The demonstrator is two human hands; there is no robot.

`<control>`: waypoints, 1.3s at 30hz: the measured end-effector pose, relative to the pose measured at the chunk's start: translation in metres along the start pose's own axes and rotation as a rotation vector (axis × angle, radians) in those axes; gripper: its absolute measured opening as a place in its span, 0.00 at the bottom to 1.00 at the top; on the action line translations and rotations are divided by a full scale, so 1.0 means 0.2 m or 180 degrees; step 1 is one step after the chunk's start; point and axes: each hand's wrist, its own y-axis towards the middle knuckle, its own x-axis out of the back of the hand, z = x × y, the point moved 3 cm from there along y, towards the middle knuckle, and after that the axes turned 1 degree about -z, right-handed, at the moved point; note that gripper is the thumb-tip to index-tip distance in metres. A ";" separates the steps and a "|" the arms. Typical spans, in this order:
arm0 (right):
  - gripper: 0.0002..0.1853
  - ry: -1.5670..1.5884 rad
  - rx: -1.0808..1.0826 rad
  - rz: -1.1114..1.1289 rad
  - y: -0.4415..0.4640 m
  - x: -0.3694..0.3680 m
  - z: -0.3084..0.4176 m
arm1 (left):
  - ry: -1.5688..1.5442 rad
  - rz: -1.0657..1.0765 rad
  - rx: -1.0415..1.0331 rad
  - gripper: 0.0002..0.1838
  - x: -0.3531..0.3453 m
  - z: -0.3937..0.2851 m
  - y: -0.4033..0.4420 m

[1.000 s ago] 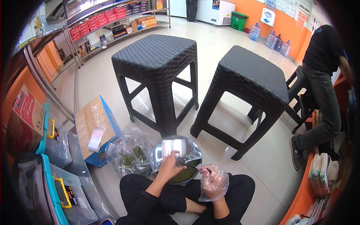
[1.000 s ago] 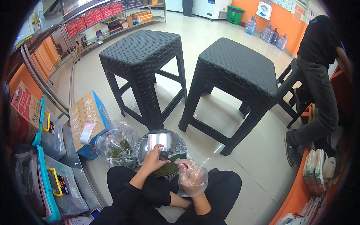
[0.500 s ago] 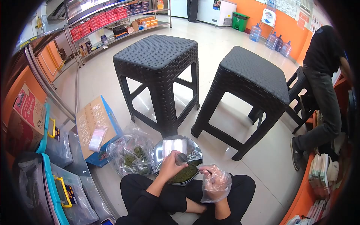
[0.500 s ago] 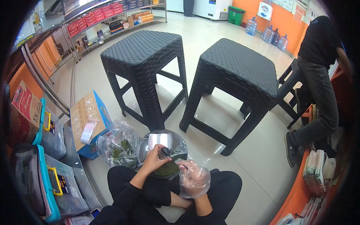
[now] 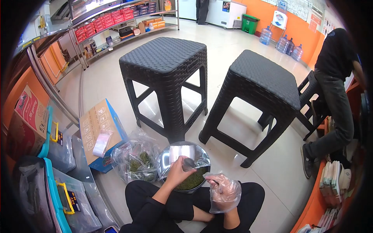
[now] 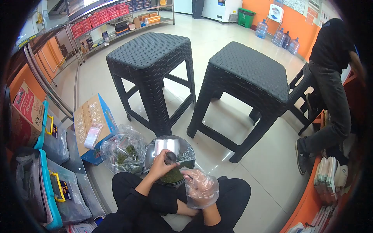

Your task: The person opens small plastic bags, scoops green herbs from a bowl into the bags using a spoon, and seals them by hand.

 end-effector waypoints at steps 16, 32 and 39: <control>0.09 0.0058 -0.0172 -0.0164 0.01 0.07 0.02 | -0.0057 -0.0140 -0.0225 0.29 0.03 -0.04 0.00; 0.18 -0.0882 -0.1115 -0.0100 -0.06 -0.12 -0.44 | -0.2939 -0.0023 0.0693 0.22 0.14 -0.01 0.01; 0.26 -0.0390 -0.0407 0.0437 -0.01 -0.23 -0.24 | -0.2838 0.0487 0.0929 0.39 0.01 0.00 -0.06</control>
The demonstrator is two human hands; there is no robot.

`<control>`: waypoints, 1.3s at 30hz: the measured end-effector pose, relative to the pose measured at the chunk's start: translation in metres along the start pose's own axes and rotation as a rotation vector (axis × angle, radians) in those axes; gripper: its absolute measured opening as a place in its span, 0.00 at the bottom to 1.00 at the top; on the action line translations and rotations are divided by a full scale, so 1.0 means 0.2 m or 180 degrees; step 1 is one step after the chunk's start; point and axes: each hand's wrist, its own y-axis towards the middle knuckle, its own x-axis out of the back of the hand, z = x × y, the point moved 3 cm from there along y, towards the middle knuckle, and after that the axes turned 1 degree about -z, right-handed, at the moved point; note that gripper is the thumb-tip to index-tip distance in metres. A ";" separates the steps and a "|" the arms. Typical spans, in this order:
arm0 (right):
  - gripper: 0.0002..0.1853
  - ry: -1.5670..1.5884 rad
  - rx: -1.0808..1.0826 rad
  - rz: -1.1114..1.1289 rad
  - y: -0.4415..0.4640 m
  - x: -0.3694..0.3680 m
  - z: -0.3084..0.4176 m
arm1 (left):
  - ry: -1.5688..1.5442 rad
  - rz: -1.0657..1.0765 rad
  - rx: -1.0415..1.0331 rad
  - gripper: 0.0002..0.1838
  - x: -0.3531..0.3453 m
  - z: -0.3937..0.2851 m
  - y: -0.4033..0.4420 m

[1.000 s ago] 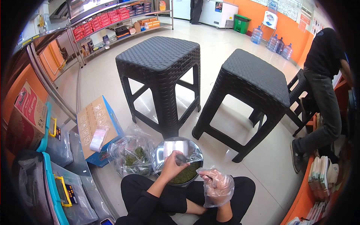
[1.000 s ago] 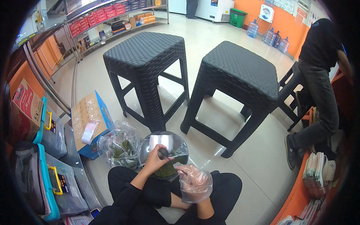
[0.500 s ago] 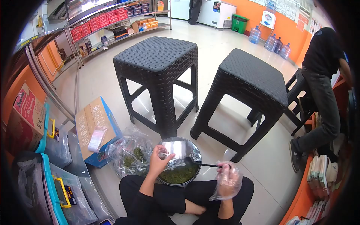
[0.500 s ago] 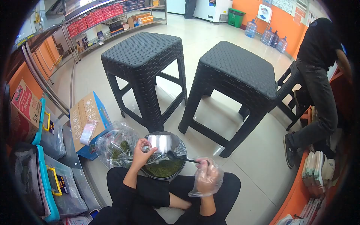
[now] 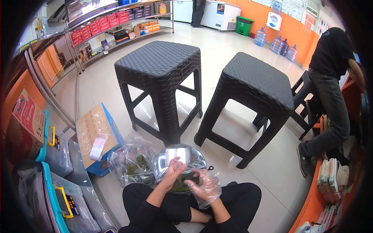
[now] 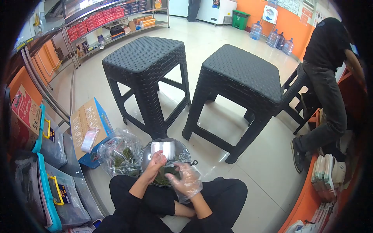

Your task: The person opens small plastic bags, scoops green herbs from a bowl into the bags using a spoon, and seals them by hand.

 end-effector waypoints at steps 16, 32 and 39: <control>0.01 0.2232 -0.0997 -0.0955 -0.03 -0.10 -0.25 | 0.0078 0.0422 -0.0289 0.10 -0.10 -0.02 -0.01; 0.05 0.1476 -0.0838 -0.0920 -0.03 -0.08 -0.25 | 0.1103 -0.0009 -0.0758 0.10 -0.07 -0.06 -0.01; 0.03 0.2121 -0.0958 -0.0941 -0.03 -0.12 -0.24 | 0.1248 0.0086 -0.1138 0.10 -0.09 -0.05 -0.02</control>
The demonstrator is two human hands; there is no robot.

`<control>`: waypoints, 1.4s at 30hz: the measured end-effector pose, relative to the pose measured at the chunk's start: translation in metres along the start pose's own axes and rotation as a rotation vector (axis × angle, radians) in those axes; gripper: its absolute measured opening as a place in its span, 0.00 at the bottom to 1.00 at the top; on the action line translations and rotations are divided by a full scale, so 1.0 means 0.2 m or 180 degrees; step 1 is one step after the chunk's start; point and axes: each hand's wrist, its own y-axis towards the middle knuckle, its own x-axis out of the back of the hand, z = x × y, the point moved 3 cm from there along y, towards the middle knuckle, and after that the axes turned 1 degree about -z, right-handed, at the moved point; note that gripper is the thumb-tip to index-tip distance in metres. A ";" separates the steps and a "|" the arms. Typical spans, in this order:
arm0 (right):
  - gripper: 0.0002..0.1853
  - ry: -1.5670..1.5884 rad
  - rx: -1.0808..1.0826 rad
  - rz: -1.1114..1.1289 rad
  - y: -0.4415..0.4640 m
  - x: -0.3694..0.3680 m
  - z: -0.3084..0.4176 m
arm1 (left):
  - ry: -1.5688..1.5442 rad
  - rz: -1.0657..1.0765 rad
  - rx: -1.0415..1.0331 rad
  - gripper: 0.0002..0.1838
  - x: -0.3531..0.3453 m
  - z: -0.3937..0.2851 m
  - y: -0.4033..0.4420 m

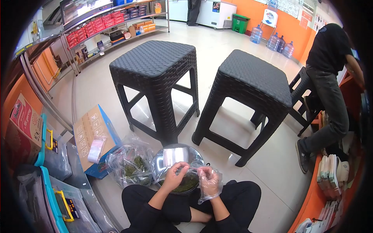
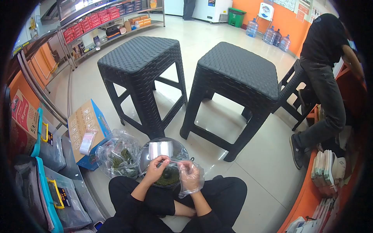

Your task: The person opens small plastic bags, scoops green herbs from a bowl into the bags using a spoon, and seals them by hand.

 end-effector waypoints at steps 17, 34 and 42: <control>0.03 -0.0498 0.0285 0.0490 -0.03 -0.04 0.08 | 0.0214 0.0345 -0.0151 0.06 -0.02 -0.06 -0.01; 0.07 -0.0469 0.0206 0.0567 0.00 0.00 0.10 | 0.0766 0.0189 -0.0482 0.07 0.06 -0.15 0.02; 0.12 -0.0098 -0.0022 0.0748 0.01 0.04 0.12 | 0.0807 -0.0634 -0.0457 0.14 0.43 -0.21 -0.02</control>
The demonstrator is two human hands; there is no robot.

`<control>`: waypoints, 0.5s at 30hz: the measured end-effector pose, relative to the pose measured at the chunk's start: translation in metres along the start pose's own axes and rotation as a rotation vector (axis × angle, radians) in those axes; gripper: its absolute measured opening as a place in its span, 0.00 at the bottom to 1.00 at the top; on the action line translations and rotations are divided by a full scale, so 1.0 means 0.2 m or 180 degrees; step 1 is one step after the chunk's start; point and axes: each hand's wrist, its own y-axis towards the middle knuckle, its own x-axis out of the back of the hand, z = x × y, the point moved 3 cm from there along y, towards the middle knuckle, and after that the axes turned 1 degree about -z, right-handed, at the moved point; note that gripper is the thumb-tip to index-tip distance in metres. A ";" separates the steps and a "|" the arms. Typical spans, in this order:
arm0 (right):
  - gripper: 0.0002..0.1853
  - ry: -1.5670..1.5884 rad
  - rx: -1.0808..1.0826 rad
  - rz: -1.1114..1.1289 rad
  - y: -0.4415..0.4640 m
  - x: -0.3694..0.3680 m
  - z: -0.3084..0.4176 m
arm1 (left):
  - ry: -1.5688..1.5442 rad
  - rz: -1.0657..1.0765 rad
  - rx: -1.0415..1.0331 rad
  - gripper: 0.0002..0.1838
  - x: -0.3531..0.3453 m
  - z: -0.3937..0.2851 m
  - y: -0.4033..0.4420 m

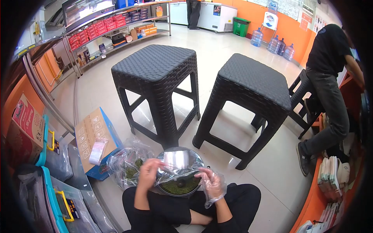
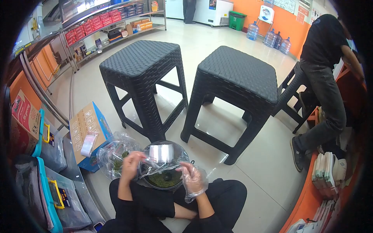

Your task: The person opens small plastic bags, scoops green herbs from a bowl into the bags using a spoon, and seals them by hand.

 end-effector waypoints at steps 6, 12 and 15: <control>0.11 0.0063 -0.0040 -0.0279 0.00 0.03 -0.04 | 0.1868 -0.2314 -0.0298 0.11 0.36 0.04 0.00; 0.11 -0.0132 -0.0093 -0.0488 0.01 0.04 -0.10 | 0.1153 -0.0404 0.0113 0.18 0.01 0.04 0.05; 0.11 -0.0224 -0.0088 -0.0541 0.01 0.05 -0.11 | 0.1718 0.0491 -0.0463 0.19 -0.22 0.15 0.05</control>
